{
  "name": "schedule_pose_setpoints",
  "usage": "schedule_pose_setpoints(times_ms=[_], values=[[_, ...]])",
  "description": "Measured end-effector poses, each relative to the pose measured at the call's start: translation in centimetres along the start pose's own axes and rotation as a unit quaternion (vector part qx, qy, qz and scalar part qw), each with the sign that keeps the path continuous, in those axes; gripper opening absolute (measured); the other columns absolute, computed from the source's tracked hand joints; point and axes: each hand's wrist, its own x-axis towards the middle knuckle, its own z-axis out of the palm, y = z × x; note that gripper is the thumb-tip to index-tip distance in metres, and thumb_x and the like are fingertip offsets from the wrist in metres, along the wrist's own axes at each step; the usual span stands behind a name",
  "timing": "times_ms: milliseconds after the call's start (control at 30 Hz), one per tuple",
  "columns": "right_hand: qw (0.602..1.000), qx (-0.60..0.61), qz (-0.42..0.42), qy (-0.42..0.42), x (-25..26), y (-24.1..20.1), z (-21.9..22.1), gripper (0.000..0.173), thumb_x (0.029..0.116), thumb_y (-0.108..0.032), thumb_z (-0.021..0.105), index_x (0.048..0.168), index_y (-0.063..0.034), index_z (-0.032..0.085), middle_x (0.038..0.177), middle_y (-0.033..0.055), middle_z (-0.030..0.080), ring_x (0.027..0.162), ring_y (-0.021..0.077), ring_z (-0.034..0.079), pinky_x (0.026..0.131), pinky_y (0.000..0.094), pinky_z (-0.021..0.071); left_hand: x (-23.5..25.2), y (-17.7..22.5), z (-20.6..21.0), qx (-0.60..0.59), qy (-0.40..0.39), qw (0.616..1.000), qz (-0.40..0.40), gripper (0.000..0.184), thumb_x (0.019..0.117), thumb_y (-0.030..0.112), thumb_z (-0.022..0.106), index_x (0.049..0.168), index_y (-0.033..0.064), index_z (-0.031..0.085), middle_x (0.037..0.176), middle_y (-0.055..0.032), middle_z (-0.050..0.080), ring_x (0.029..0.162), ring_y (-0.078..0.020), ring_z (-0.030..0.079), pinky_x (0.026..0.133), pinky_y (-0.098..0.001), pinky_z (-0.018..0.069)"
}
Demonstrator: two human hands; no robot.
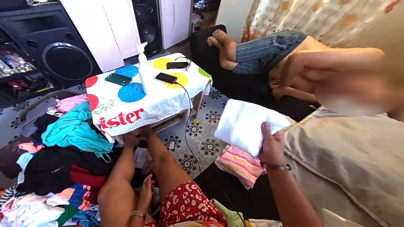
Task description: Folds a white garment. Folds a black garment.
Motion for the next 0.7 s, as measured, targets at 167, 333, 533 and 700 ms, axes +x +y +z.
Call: schedule_pose_setpoints(times_ms=[167, 333, 533, 700], values=[[0.955, -0.247, 0.122, 0.111, -1.9, 10.1, -10.3, 0.076, 0.0949, -0.014, 0.070, 0.153, 0.0067, 0.027, 0.142, 0.0259, 0.052, 0.126, 0.0254, 0.058, 0.106, 0.0377, 0.0498, 0.6, -1.3, 0.5, 0.089, -0.032, 0.995, 0.028, 0.050, 0.1133, 0.031, 0.029, 0.146, -0.0012, 0.048, 0.140, -0.0284, 0.055, 0.128, -0.0398, 0.057, 0.102, -0.0573, 0.0470], [0.815, -0.552, 0.148, 0.095, -5.0, 13.9, -13.4, 0.082, 0.0832, -0.021, 0.081, 0.150, 0.0059, 0.042, 0.150, 0.0421, 0.036, 0.137, 0.0581, 0.040, 0.111, 0.0656, 0.0376, 0.8, -1.8, 0.0, 0.126, -0.035, 0.991, 0.015, 0.048, 0.1132, 0.031, 0.030, 0.144, 0.0001, 0.051, 0.136, -0.0265, 0.059, 0.125, -0.0375, 0.060, 0.101, -0.0559, 0.0488], [0.788, -0.584, -0.079, -0.178, -5.8, 14.8, -9.4, 0.060, 0.0866, -0.036, 0.074, 0.132, 0.0009, 0.065, 0.145, 0.0276, 0.055, 0.141, 0.0560, 0.040, 0.109, 0.0783, 0.0278, 0.7, -1.6, 0.5, 0.173, -0.035, 0.983, 0.053, 0.047, 0.1129, 0.027, 0.033, 0.142, -0.0055, 0.051, 0.138, -0.0279, 0.058, 0.132, -0.0360, 0.055, 0.113, -0.0515, 0.0399], [0.761, -0.609, -0.012, -0.224, -5.6, 16.0, -9.0, 0.059, 0.0888, -0.022, 0.077, 0.140, 0.0008, 0.059, 0.153, 0.0260, 0.048, 0.143, 0.0552, 0.038, 0.101, 0.0745, 0.0408, 0.3, -1.2, 0.4, 0.191, -0.038, 0.979, 0.060, 0.045, 0.1127, 0.025, 0.035, 0.143, -0.0045, 0.050, 0.139, -0.0268, 0.057, 0.133, -0.0359, 0.054, 0.113, -0.0516, 0.0395]])
